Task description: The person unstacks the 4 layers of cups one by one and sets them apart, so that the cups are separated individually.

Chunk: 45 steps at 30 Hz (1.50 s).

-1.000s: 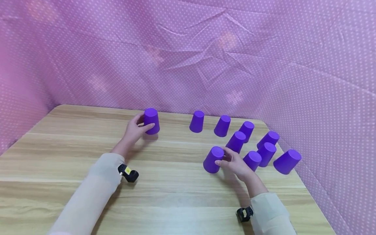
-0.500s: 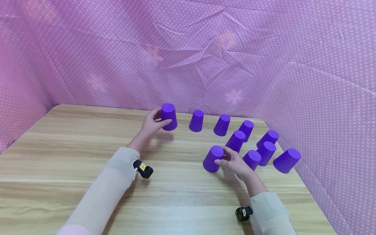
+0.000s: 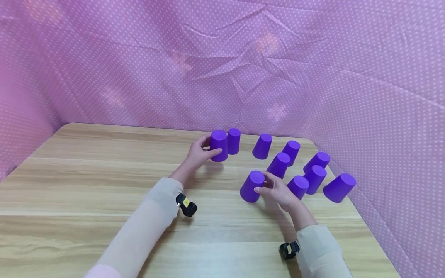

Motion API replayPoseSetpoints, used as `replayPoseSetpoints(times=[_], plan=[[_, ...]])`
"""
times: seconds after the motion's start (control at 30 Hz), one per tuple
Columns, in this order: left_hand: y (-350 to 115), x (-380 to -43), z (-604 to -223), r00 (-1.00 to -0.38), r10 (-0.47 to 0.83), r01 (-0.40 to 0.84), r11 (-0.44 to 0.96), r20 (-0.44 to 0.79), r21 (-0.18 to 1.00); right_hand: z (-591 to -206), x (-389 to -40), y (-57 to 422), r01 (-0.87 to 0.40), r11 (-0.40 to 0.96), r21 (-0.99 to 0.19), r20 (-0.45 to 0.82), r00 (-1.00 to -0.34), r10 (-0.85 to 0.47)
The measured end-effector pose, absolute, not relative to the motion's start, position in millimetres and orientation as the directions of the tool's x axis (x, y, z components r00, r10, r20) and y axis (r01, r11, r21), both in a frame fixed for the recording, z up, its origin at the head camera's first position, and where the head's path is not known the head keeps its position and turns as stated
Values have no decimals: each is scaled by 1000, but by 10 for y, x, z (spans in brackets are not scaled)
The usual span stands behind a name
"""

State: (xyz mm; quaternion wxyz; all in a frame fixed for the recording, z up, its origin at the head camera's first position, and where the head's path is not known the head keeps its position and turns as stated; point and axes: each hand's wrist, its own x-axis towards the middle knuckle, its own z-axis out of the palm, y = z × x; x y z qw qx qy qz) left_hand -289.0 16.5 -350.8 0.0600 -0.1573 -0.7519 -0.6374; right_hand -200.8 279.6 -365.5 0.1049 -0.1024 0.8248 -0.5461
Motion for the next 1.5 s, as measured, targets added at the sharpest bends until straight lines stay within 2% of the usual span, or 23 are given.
replayPoseSetpoints(times=[0.47, 0.83, 1.07, 1.5], plan=[[237, -2857, -3733, -940, 159, 323, 125, 302, 938, -3671, -2026, 2793, -59, 385, -921, -55, -958, -280], [191, -2864, -3877, -966, 151, 230, 139, 209, 963, -3646, -2009, 2787, -67, 404, -913, -53, -959, -278], [162, -2900, -4019, -952, 160, 282, 125, 261, 951, -3659, -2014, 2780, -53, 395, -917, -61, -961, -270], [190, -2886, -3977, -970, 157, 212, 178, 185, 961, -3650, -2008, 2761, -42, 376, -926, -60, -965, -256]])
